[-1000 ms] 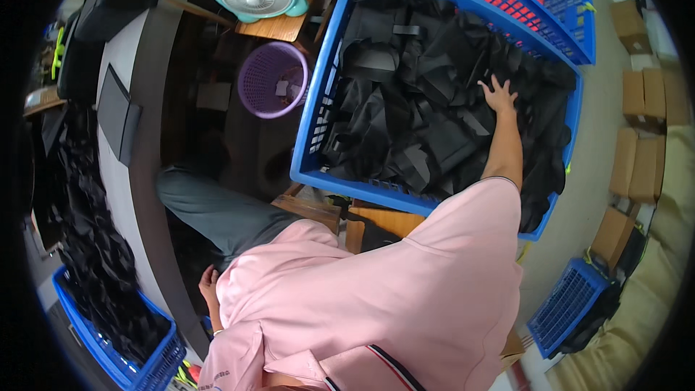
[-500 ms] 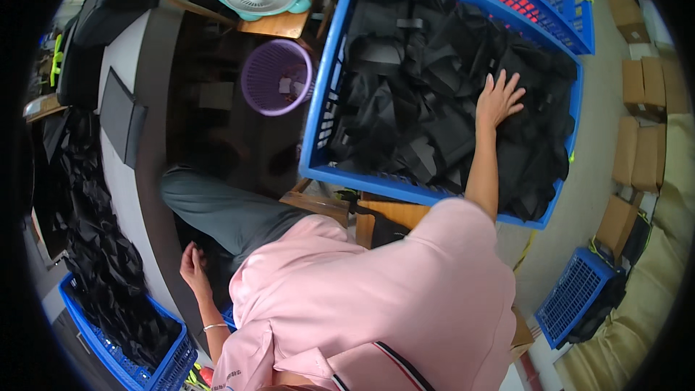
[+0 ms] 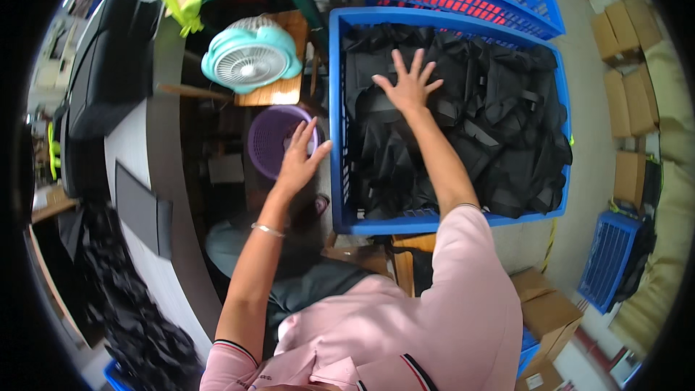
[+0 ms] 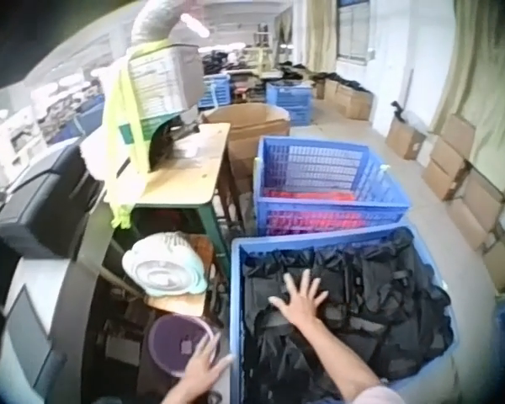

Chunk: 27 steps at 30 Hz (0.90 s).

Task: Inspect and fold pieces of black fabric before placing them into a collection bin.

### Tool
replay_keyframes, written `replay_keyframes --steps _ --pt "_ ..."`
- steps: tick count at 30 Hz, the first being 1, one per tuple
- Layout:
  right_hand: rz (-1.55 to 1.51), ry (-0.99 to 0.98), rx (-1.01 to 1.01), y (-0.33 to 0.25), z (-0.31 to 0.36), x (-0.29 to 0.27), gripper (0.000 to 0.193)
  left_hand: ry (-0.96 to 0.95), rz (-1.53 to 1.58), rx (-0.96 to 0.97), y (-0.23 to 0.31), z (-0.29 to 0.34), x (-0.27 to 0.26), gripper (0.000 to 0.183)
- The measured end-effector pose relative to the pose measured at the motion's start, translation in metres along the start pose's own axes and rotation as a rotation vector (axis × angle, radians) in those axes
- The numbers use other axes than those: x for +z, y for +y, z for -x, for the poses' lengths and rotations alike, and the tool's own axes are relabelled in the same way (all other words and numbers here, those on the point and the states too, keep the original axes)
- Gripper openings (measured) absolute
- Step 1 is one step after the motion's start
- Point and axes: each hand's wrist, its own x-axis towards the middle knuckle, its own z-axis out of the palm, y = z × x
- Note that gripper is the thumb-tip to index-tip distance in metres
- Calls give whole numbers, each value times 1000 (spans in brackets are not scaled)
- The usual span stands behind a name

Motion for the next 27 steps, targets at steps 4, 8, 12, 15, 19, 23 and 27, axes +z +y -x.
replay_keyframes --steps 4,8,12,15,19,23,27 --pt "56 -284 119 -11 -9 57 97 54 23 17 -26 -75 69 92" --pt "29 -339 138 5 -14 113 99 227 -129 -2 -28 -98 102 79" --pt "22 -379 206 25 -34 147 99 83 -188 -22 -28 -106 103 87" --pt "15 -365 212 32 -52 157 96 77 -226 -22 -22 -111 101 89" --pt "-62 -416 183 30 -50 151 89 97 -251 -49 -30 -113 100 90" --pt "-206 -224 79 36 -26 73 82 146 -264 36 -37 -114 105 91" --pt "237 467 116 93 -20 -40 82 151 -259 29 -31 -111 100 90"
